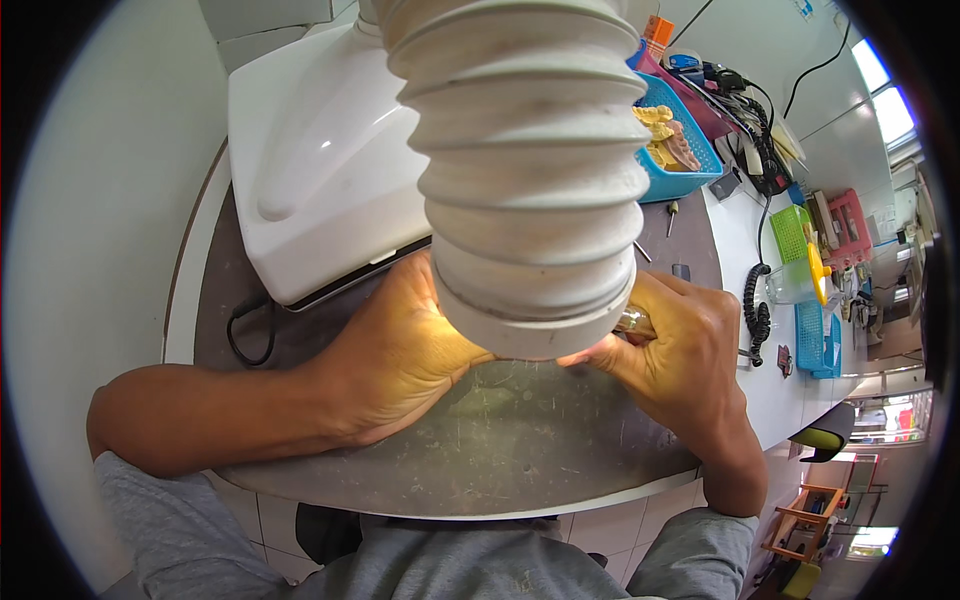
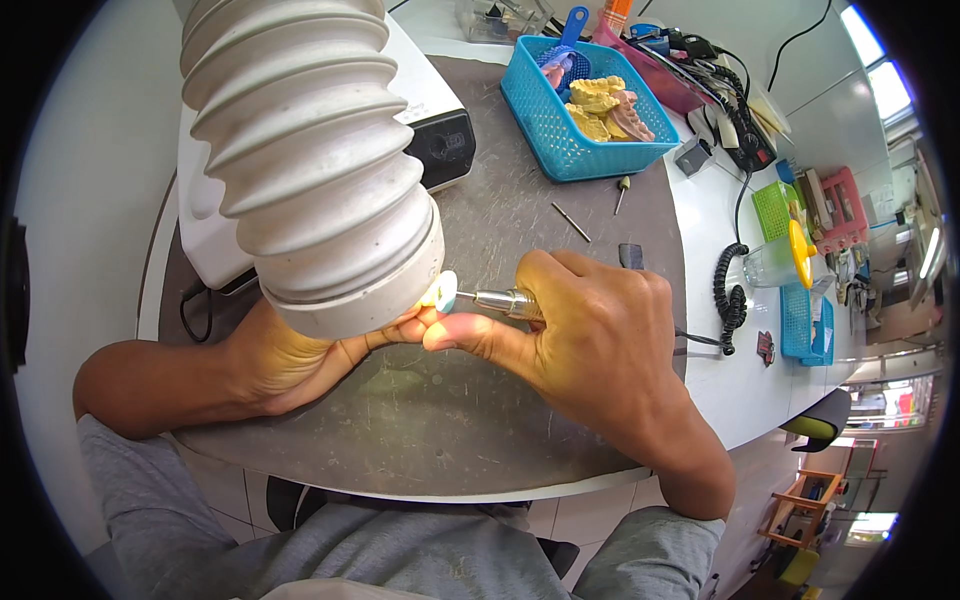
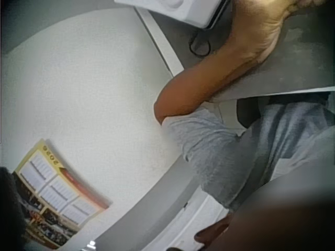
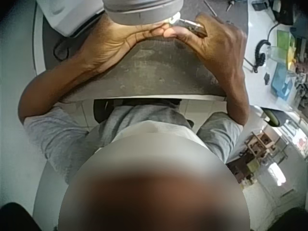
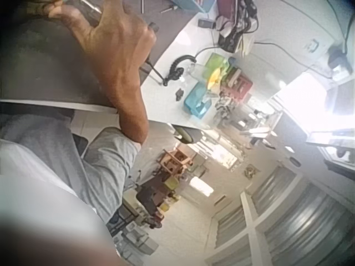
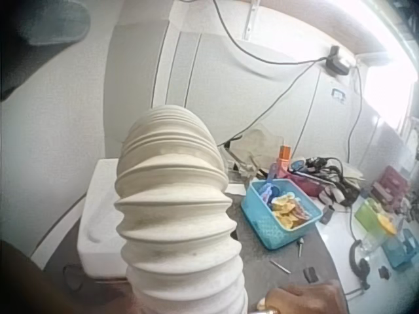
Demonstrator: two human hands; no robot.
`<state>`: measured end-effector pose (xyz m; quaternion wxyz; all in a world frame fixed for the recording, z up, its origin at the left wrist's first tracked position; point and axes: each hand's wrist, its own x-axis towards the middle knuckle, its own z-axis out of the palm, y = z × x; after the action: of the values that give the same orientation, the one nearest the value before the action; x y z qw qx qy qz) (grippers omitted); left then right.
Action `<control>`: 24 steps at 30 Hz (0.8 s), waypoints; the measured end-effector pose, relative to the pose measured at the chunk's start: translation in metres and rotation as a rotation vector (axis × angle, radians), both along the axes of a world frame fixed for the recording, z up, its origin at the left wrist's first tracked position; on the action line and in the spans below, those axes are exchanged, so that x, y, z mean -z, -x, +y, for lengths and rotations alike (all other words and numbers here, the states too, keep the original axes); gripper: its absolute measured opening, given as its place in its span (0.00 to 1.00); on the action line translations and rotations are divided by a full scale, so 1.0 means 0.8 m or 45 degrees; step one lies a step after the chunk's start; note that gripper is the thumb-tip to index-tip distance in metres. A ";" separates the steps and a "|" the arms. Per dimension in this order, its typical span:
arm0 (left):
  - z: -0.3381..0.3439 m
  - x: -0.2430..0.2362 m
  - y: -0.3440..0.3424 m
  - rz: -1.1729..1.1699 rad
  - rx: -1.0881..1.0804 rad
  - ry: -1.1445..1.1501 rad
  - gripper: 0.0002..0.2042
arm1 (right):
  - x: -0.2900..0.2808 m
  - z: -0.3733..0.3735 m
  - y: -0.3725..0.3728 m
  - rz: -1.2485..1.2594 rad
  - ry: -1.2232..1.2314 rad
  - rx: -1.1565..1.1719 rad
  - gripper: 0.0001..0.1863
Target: The person polishes the edge of a dental prosthesis using a hand-held rotary tool while holding the prosthesis stationary with the other hand under an extraction hood.
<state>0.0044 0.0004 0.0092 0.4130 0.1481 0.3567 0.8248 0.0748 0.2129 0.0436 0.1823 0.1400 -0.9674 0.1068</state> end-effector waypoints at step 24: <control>-0.002 0.008 -0.005 0.068 -0.097 0.236 0.24 | -0.001 -0.007 0.002 0.071 -0.038 0.038 0.37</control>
<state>0.0082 -0.0011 0.0025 0.3834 0.1177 0.4477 0.7992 0.0734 0.2074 0.0447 0.2086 0.1311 -0.9654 0.0858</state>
